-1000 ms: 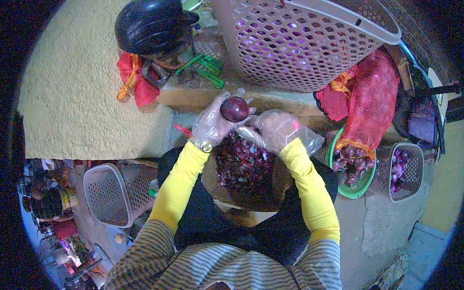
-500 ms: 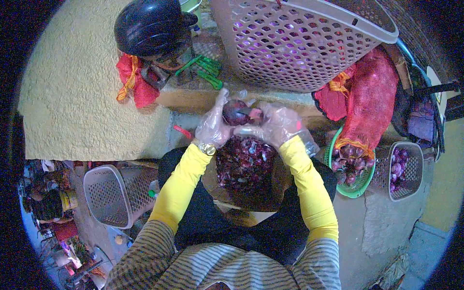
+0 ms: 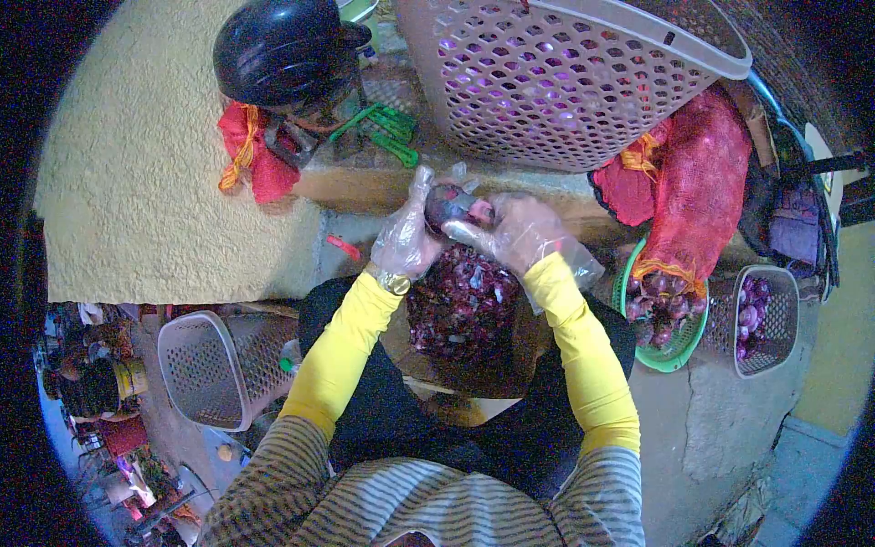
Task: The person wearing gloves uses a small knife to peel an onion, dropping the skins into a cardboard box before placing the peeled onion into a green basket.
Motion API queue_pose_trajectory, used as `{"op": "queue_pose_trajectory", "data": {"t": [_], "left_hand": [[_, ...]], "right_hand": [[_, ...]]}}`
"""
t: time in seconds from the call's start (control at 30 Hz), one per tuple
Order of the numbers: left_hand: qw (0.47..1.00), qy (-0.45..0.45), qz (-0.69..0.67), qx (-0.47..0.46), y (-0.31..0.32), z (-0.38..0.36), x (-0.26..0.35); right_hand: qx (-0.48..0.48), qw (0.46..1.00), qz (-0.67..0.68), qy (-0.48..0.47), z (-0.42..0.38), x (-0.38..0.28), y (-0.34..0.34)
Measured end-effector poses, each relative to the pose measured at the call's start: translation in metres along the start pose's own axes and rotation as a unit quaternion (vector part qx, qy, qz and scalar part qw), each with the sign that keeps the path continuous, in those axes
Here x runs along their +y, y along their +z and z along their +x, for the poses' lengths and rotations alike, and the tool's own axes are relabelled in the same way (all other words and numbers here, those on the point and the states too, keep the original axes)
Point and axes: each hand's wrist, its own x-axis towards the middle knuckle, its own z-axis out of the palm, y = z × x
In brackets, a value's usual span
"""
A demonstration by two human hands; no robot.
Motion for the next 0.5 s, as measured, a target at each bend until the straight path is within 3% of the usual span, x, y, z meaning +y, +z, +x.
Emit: {"op": "queue_pose_trajectory", "data": {"t": [0.13,0.17,0.2,0.23,0.27,0.3,0.33,0.37,0.4,0.43,0.5], "left_hand": [[0.973,-0.061,-0.220,-0.014,-0.016,0.007,-0.005],[0.973,-0.061,-0.220,-0.014,-0.032,0.014,-0.018],[1.000,0.030,-0.004,-0.006,-0.056,0.023,-0.038],[0.970,0.118,0.213,0.001,-0.056,0.024,-0.039],[0.970,0.117,0.213,0.001,-0.059,0.021,-0.039],[0.903,0.204,0.377,-0.014,-0.063,0.015,-0.038],[0.801,0.282,0.527,-0.028,-0.057,0.010,-0.031],[0.801,0.282,0.527,-0.028,-0.049,0.010,-0.027],[0.937,0.195,0.288,0.011,-0.040,0.011,-0.024],[0.994,0.091,0.025,0.049,-0.034,0.011,-0.022],[0.995,0.074,0.050,0.039,-0.027,0.006,-0.013]], "right_hand": [[-0.006,0.997,0.073,-0.013,-0.002,-0.004,0.000],[-0.024,0.997,0.072,-0.005,-0.001,-0.004,0.000],[-0.043,0.997,0.070,0.004,-0.001,-0.004,0.001],[-0.043,0.997,0.070,0.004,0.000,-0.002,0.003],[-0.038,0.997,0.052,-0.031,0.002,0.001,0.006],[-0.033,0.997,0.033,-0.065,0.002,0.003,0.008],[-0.033,0.997,0.033,-0.065,0.001,0.003,0.007],[-0.041,0.993,-0.010,-0.106,0.000,0.003,0.006],[-0.048,0.986,-0.054,-0.147,-0.001,0.003,0.004],[-0.048,0.987,-0.054,-0.147,-0.002,0.001,0.002],[-0.066,0.973,-0.116,-0.186,-0.005,-0.004,0.000]]}}
